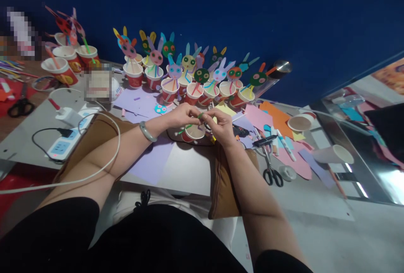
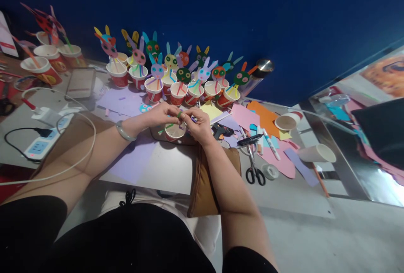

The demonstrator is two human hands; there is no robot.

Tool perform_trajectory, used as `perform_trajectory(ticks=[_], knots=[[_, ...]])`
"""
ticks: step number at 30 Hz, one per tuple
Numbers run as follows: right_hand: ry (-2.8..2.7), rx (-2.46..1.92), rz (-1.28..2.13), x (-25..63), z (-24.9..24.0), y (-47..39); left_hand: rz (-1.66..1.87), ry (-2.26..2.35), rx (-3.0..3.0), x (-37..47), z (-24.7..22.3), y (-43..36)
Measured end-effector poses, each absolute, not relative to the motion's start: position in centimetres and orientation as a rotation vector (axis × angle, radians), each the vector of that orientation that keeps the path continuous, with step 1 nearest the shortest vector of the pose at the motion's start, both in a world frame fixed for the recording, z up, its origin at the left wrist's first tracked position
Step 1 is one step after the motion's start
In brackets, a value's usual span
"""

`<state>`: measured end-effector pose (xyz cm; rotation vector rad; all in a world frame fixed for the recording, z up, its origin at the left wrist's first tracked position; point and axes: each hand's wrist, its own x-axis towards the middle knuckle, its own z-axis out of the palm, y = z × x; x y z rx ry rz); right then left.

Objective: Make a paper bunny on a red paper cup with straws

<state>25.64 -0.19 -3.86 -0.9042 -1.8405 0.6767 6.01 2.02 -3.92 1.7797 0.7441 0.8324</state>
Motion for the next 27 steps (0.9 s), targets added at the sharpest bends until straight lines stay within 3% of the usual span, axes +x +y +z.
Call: perform_trajectory(ticks=[16, 22, 27], knots=[[-1.674, -0.95, 0.809, 25.8, -4.0, 0.2, 0.816, 0.844, 1.75, 5.9, -3.6, 2.2], [-1.379, -0.961, 0.674, 27.4, -3.1, 1.7, 0.743, 0.877, 1.701, 5.9, -3.4, 2.2], [-1.484, -1.05, 0.699, 28.7, -2.1, 0.9, 0.729, 0.891, 1.728, 5.9, -3.1, 2.3]])
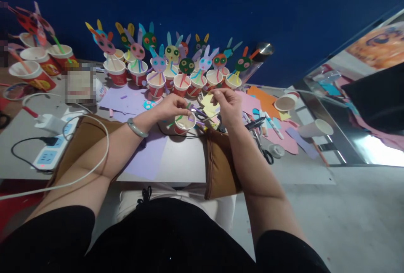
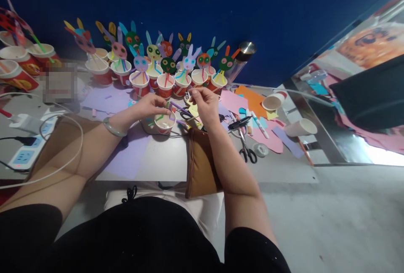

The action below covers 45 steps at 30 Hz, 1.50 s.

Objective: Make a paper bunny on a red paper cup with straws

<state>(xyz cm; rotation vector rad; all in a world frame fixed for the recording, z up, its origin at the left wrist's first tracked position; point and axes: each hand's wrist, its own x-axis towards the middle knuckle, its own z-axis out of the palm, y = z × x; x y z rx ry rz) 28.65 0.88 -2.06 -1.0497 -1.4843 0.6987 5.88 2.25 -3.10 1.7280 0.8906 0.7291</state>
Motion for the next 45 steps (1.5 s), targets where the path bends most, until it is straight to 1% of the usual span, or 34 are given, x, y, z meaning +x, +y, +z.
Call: perform_trajectory(ticks=[7, 11, 15, 21, 26, 28, 31, 35, 38, 41, 45], knots=[[-1.934, -1.262, 0.563, 30.6, -2.9, -3.6, 0.74, 0.869, 1.747, 6.2, -3.0, 1.9], [-2.087, -1.31, 0.473, 32.6, -3.4, -6.5, 0.75, 0.861, 1.761, 6.2, -3.2, 1.8], [-2.01, -1.422, 0.358, 35.4, -3.4, -9.0, 0.747, 0.832, 1.706, 6.1, -3.2, 1.9], [-1.742, -1.568, 0.299, 37.7, -3.2, -11.0, 0.761, 0.845, 1.742, 6.1, -2.9, 1.9], [-1.86, -1.546, 0.329, 36.2, -3.1, -10.6, 0.777, 0.851, 1.753, 6.1, -2.9, 1.9], [-1.896, -1.546, 0.247, 35.9, -2.9, -10.0, 0.783, 0.844, 1.764, 6.1, -2.8, 1.8], [-1.763, -1.563, 0.148, 36.0, -2.5, -9.1, 0.78, 0.866, 1.776, 6.1, -2.7, 1.8], [-1.631, -1.581, 0.28, 35.3, -2.4, -8.8, 0.777, 0.931, 1.81, 6.3, -3.1, 1.9], [-1.89, -1.663, 0.338, 33.2, -2.8, -8.5, 0.781, 0.943, 1.798, 6.4, -3.5, 2.0], [-2.203, -1.867, 0.219, 30.7, -2.9, -7.5, 0.796, 0.93, 1.773, 6.3, -3.9, 2.1], [-2.386, -2.128, 0.109, 27.9, -2.9, -5.5, 0.792, 0.933, 1.763, 6.3, -3.8, 2.0]])
